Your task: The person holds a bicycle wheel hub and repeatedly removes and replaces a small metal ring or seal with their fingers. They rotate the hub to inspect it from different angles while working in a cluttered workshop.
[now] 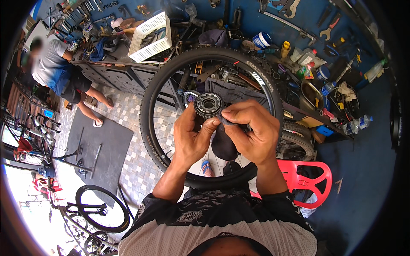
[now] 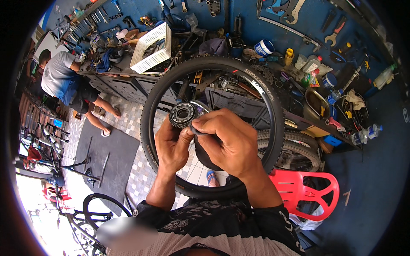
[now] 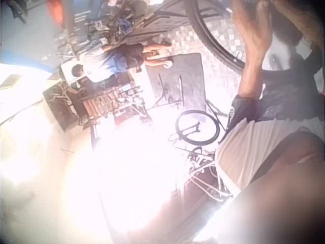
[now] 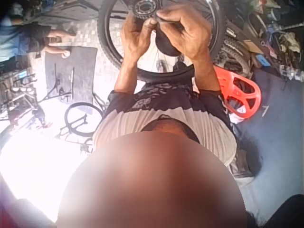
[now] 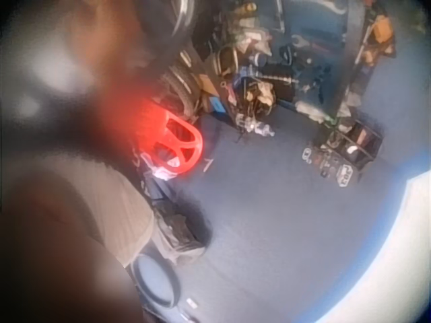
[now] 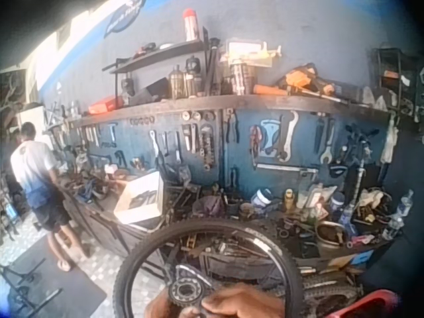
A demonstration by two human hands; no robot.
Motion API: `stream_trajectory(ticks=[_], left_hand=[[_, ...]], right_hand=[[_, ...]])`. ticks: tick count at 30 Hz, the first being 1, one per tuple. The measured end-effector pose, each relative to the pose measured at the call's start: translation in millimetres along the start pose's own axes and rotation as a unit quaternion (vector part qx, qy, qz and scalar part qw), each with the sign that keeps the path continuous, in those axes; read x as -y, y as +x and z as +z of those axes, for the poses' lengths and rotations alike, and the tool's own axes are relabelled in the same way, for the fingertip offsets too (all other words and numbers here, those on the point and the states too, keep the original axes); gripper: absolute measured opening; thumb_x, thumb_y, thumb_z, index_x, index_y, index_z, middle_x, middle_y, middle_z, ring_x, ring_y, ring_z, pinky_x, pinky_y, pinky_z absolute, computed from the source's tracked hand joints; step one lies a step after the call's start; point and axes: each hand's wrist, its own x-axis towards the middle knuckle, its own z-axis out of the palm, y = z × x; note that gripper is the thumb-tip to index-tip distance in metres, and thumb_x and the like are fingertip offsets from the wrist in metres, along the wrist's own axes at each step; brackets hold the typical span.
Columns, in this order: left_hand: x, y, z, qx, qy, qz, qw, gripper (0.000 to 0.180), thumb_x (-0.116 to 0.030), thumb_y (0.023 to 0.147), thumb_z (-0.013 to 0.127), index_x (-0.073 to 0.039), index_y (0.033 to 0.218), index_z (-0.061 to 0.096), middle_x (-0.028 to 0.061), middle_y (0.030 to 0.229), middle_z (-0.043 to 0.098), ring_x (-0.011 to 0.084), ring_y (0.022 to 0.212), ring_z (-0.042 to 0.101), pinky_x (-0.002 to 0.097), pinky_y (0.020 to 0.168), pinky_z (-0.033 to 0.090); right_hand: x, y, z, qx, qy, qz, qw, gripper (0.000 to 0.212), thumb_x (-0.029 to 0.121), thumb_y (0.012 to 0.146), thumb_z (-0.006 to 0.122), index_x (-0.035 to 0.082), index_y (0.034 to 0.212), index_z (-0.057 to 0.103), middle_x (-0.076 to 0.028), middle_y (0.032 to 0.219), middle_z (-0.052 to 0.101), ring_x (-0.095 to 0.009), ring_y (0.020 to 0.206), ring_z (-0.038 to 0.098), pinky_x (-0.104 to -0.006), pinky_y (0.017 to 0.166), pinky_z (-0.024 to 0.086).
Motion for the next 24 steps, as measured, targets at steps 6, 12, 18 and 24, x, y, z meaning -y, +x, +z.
stream_trajectory(ticks=[6,12,18,24], left_hand=[[-8.3,-3.8,-2.3,0.032,-0.09,-0.035,0.995,0.033,-0.021,0.099,0.075,0.004,0.12,0.066,0.0048,0.094,0.07,0.0088,0.079,0.062,0.0241,0.07,0.051],[-1.3,-1.2,-2.6,0.046,-0.179,-0.079,0.98,0.034,-0.024,0.103,0.069,0.004,0.123,0.065,0.005,0.1,0.071,0.0078,0.082,0.062,0.0236,0.071,0.052],[-6.0,0.2,-6.1,0.064,-0.252,-0.139,0.955,0.036,-0.024,0.108,0.06,0.006,0.127,0.063,0.0086,0.107,0.07,0.0096,0.081,0.06,0.0293,0.076,0.055],[14.5,-0.5,-18.6,0.088,-0.362,-0.147,0.916,0.038,-0.021,0.106,0.062,0.005,0.134,0.057,0.0134,0.121,0.068,0.0199,0.101,0.067,0.0406,0.083,0.058]], right_hand=[[-8.2,-3.0,-6.0,0.046,0.016,-0.024,0.998,0.02,-0.011,0.079,0.079,-0.001,0.094,0.072,-0.014,0.096,0.075,-0.023,0.08,0.073,-0.0308,0.068,0.057],[-6.0,-5.1,0.2,0.017,0.005,-0.025,1.0,0.021,-0.011,0.08,0.079,-0.001,0.097,0.073,-0.014,0.095,0.075,-0.023,0.081,0.072,-0.031,0.068,0.056],[-6.2,-8.3,5.6,0.009,-0.005,-0.004,1.0,0.024,-0.01,0.081,0.079,0.001,0.102,0.074,-0.014,0.1,0.074,-0.023,0.086,0.072,-0.0317,0.071,0.057],[-10.3,-10.4,7.2,0.008,0.008,0.028,1.0,0.025,-0.009,0.083,0.076,0.0,0.107,0.073,-0.014,0.102,0.072,-0.021,0.088,0.072,-0.0301,0.075,0.057]])
